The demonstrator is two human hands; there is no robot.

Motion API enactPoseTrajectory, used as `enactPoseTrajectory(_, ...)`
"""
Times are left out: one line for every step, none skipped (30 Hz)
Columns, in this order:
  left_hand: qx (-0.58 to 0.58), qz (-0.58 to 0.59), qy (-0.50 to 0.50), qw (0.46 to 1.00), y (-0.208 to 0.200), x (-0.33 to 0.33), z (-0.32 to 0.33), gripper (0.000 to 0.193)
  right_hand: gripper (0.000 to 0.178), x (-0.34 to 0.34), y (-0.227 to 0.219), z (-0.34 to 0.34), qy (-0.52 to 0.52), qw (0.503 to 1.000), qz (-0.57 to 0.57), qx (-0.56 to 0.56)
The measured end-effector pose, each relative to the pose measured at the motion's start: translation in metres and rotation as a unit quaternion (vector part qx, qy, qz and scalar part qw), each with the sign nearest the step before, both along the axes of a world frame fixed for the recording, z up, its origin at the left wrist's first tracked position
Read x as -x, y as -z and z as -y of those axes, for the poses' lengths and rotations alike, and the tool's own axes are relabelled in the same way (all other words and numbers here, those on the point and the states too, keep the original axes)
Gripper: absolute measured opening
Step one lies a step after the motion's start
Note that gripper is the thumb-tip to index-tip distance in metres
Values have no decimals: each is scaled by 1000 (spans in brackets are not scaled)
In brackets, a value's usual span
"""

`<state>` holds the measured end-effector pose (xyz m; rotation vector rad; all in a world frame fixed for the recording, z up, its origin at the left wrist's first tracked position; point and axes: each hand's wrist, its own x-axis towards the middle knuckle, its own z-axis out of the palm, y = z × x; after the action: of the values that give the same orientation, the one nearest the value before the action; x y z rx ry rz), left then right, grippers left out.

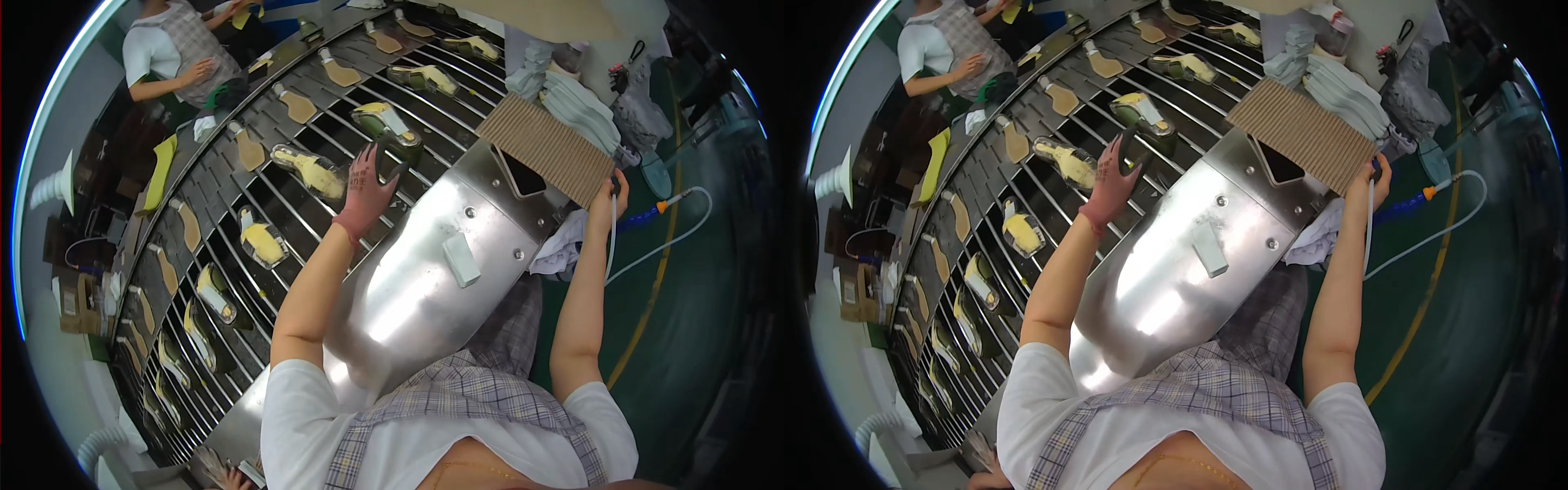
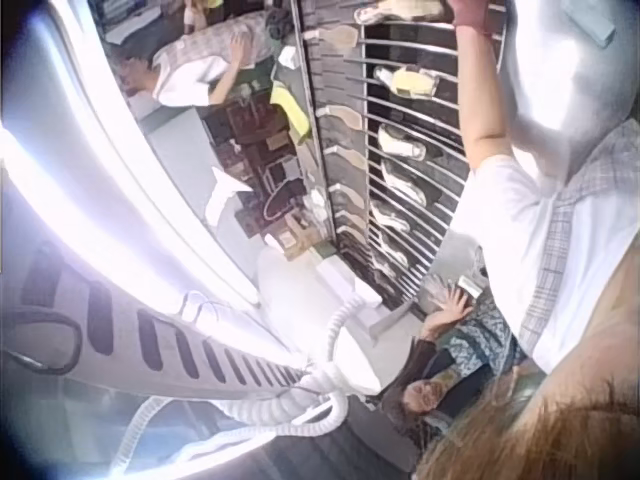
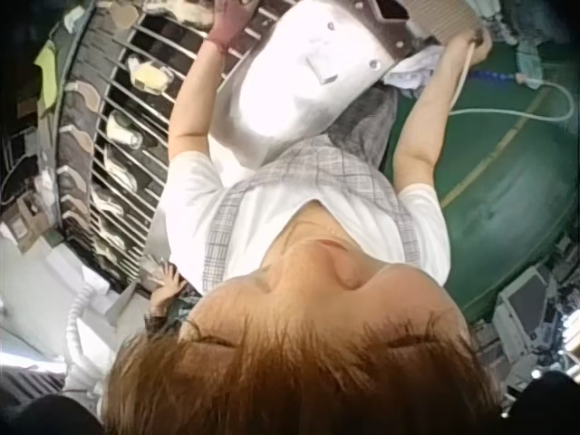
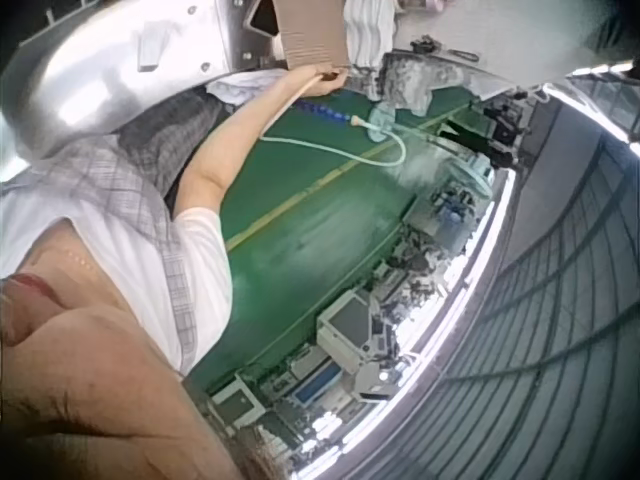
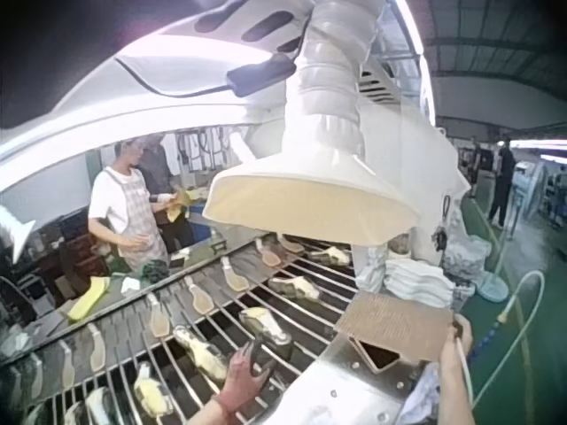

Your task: The person applies adhesive to the soles of shoes on shoe lasts using a handheld applicator brush, attaches small strips to the soles, and places the shoes onto a conveyor belt. The person then wipes the applicator brush on a piece of cardboard.

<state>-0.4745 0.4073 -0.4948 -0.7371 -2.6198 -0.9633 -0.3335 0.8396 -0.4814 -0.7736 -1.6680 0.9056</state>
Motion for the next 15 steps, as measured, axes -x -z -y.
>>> enactPoseTrajectory(0,10,13,1000,-2,15,-15,74,30,1,1,-5,0,1000,-7,20)
enactPoseTrajectory(9,-2,24,1000,-2,24,-28,73,29,3,2,-10,0,999,-11,54)
enactPoseTrajectory(27,9,23,999,-2,31,-40,72,28,4,4,-15,0,997,-19,77)
enactPoseTrajectory(69,7,10,998,-2,37,-51,77,27,7,7,-20,-1,998,-26,64)
enactPoseTrajectory(111,-8,-6,994,-1,40,-60,81,28,11,12,-23,6,998,-25,55)
enactPoseTrajectory(156,-16,-27,987,-1,41,-67,84,28,12,17,-25,12,999,-14,46)
enactPoseTrajectory(193,-37,-49,979,0,41,-71,88,29,16,22,-25,13,998,4,59)
enactPoseTrajectory(242,-25,-78,967,1,41,-76,97,29,17,28,-25,19,999,12,32)
enactPoseTrajectory(259,-21,-94,961,2,42,-78,98,30,18,33,-24,22,999,21,20)
enactPoseTrajectory(275,-14,-111,955,3,42,-80,99,30,19,37,-23,28,999,29,26)
enactPoseTrajectory(287,-5,-128,949,5,44,-81,100,30,20,41,-22,18,999,28,24)
enactPoseTrajectory(294,3,-135,946,6,47,-81,102,30,20,43,-21,14,999,28,40)
enactPoseTrajectory(306,4,-140,942,8,50,-80,103,30,19,44,-20,13,998,26,55)
enactPoseTrajectory(312,3,-143,939,10,54,-80,103,30,19,44,-20,9,997,11,74)
enactPoseTrajectory(314,9,-138,939,12,57,-79,104,30,19,43,-20,12,999,15,48)
